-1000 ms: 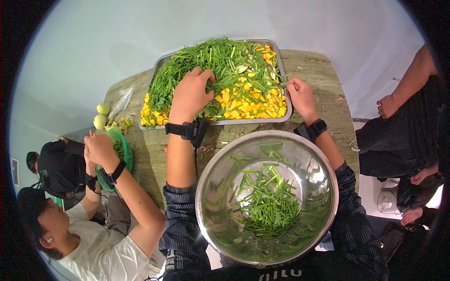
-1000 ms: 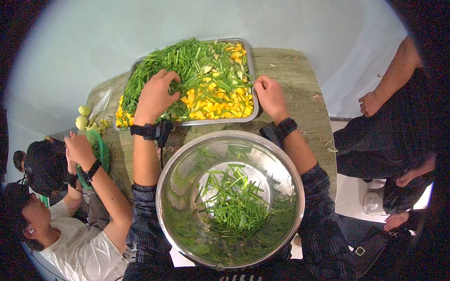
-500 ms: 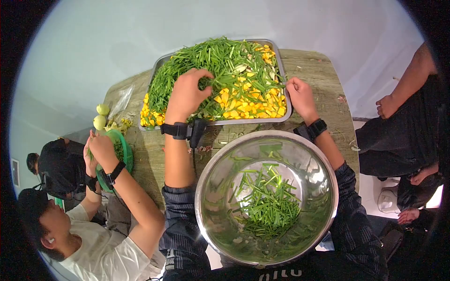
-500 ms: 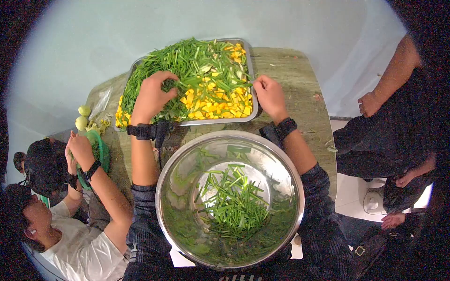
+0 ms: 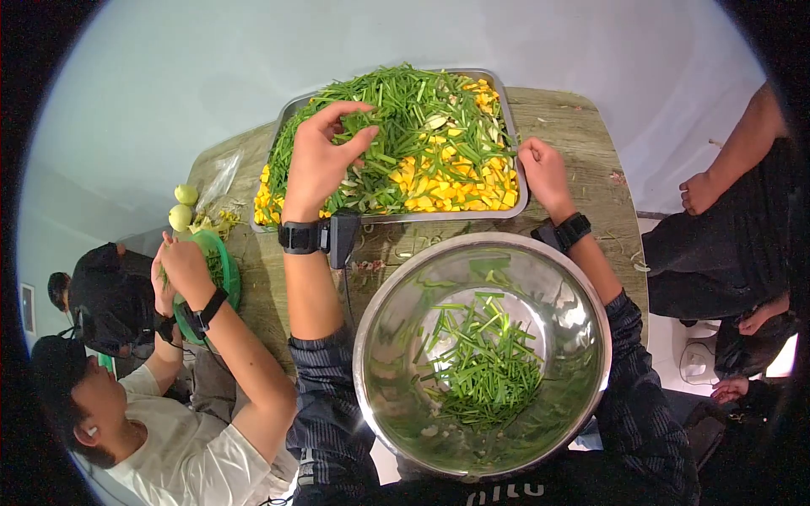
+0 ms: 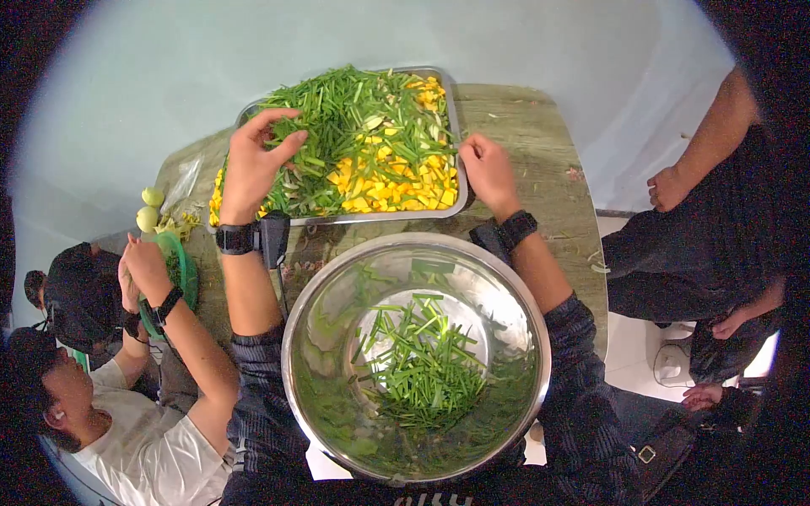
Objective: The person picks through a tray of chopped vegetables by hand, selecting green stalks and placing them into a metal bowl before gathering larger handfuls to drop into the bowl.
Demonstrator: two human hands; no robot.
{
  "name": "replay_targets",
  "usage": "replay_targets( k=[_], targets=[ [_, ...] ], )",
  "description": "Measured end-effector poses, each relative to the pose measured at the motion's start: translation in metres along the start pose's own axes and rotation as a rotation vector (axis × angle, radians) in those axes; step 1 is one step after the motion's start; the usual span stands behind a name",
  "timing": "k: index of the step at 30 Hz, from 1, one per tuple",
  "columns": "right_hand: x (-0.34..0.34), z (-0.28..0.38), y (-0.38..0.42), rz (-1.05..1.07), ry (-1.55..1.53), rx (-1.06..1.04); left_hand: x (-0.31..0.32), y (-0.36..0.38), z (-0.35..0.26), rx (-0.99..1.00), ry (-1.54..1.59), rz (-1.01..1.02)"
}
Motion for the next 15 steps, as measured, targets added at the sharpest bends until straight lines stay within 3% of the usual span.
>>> replay_targets(
  k=[5, 7, 9, 11, 12, 14, 15],
  targets=[
    [-0.002, 0.006, 0.002, 0.006, -0.002, -0.002, -0.007, 0.025, -0.066, 0.077, 0.201, 0.031],
    [-0.003, 0.007, 0.002, 0.003, 0.005, -0.005, -0.009, 0.041, -0.102, 0.358, 0.213, 0.134],
    [-0.003, 0.007, 0.002, 0.001, 0.013, -0.010, 0.000, 0.056, -0.130, 0.652, 0.326, 0.467],
    [-0.002, 0.004, 0.001, 0.008, 0.002, -0.001, 0.023, 0.077, -0.146, 0.684, 0.448, 0.891],
    [-0.001, 0.003, 0.000, 0.010, 0.003, -0.002, 0.025, 0.079, -0.146, 0.684, 0.448, 0.888],
    [-0.001, 0.001, -0.001, 0.006, 0.014, -0.021, 0.039, 0.082, -0.129, 0.372, 0.451, 1.024],
    [-0.001, 0.005, 0.001, 0.006, 0.014, -0.022, 0.036, 0.075, -0.122, 0.331, 0.401, 0.925]
  ],
)
Point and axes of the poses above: each hand's wrist, its own y-axis away from the middle knuckle, its own x-axis out of the palm, z = x × y, the point moved 7 cm from there along -y, towards the middle knuckle, and after that the axes turned 5 degrees about -z, right-handed, at the moved point
